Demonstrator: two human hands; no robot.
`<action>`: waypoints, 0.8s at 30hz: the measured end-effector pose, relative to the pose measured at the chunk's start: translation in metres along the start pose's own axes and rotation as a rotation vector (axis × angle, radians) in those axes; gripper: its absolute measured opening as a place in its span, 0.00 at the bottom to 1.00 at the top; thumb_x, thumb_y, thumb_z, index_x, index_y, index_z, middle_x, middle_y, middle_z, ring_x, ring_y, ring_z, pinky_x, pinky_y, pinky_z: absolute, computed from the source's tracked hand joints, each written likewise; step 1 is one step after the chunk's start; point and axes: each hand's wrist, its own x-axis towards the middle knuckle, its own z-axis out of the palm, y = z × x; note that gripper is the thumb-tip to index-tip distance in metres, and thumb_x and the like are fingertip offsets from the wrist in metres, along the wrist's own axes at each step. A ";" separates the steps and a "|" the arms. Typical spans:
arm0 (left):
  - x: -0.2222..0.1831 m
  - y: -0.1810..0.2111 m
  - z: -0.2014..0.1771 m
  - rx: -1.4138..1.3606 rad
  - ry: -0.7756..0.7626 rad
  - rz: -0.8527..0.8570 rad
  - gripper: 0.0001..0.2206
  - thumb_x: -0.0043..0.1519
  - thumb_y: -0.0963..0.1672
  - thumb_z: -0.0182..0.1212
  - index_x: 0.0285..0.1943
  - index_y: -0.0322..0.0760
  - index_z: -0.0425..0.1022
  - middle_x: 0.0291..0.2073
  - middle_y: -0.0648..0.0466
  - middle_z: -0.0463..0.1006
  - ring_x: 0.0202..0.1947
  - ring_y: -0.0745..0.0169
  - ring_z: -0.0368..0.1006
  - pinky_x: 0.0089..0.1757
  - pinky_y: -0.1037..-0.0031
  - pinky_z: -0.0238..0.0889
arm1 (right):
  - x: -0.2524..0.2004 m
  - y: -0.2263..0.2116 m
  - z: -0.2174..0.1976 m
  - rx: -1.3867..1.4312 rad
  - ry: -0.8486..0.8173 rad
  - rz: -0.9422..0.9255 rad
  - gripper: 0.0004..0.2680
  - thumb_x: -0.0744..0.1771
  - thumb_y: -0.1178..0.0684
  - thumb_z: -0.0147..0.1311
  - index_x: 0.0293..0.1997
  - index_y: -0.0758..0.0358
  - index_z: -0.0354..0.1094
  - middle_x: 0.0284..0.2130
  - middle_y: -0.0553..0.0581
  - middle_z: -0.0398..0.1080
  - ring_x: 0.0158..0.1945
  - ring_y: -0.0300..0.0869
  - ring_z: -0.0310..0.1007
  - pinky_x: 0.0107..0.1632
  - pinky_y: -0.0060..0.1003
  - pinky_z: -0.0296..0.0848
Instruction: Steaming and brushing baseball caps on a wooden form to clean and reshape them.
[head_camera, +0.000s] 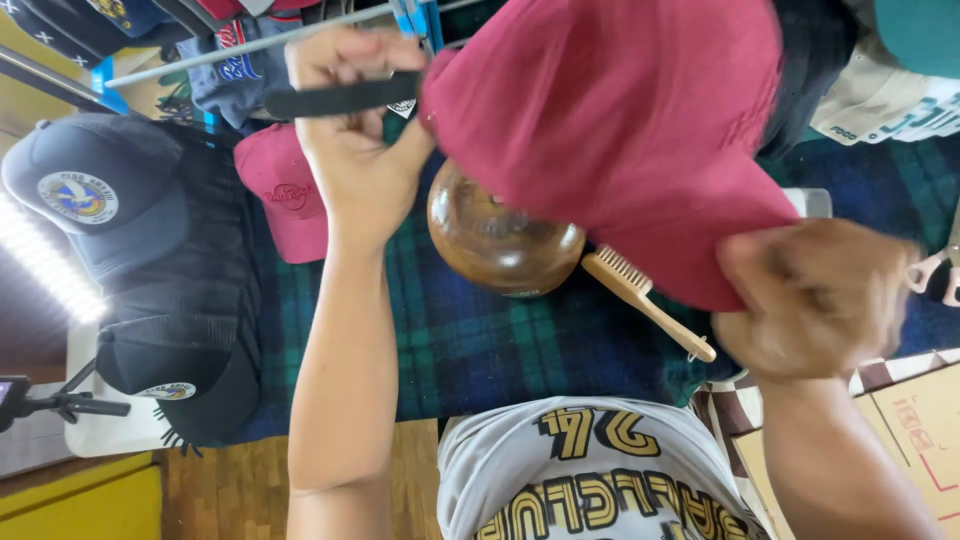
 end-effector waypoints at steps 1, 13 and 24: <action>-0.015 -0.023 -0.009 0.005 0.000 0.000 0.23 0.63 0.34 0.70 0.56 0.42 0.59 0.45 0.47 0.75 0.53 0.57 0.73 0.57 0.69 0.71 | -0.002 -0.007 0.012 0.004 0.003 0.000 0.10 0.51 0.75 0.40 0.22 0.82 0.71 0.14 0.61 0.53 0.15 0.49 0.50 0.19 0.42 0.50; -0.152 -0.114 -0.060 -0.349 0.456 -0.826 0.22 0.71 0.52 0.48 0.65 0.34 0.69 0.54 0.47 0.79 0.48 0.57 0.80 0.47 0.69 0.74 | -0.034 -0.084 0.068 0.012 -0.332 0.012 0.06 0.68 0.60 0.55 0.43 0.59 0.80 0.37 0.56 0.71 0.41 0.45 0.71 0.49 0.47 0.68; -0.143 -0.068 -0.041 -0.121 -0.154 -0.471 0.47 0.58 0.58 0.69 0.80 0.32 0.52 0.73 0.44 0.65 0.72 0.56 0.61 0.69 0.61 0.52 | -0.029 -0.021 0.081 0.251 -0.438 -0.012 0.16 0.68 0.37 0.49 0.40 0.60 0.75 0.37 0.59 0.72 0.37 0.55 0.74 0.40 0.53 0.75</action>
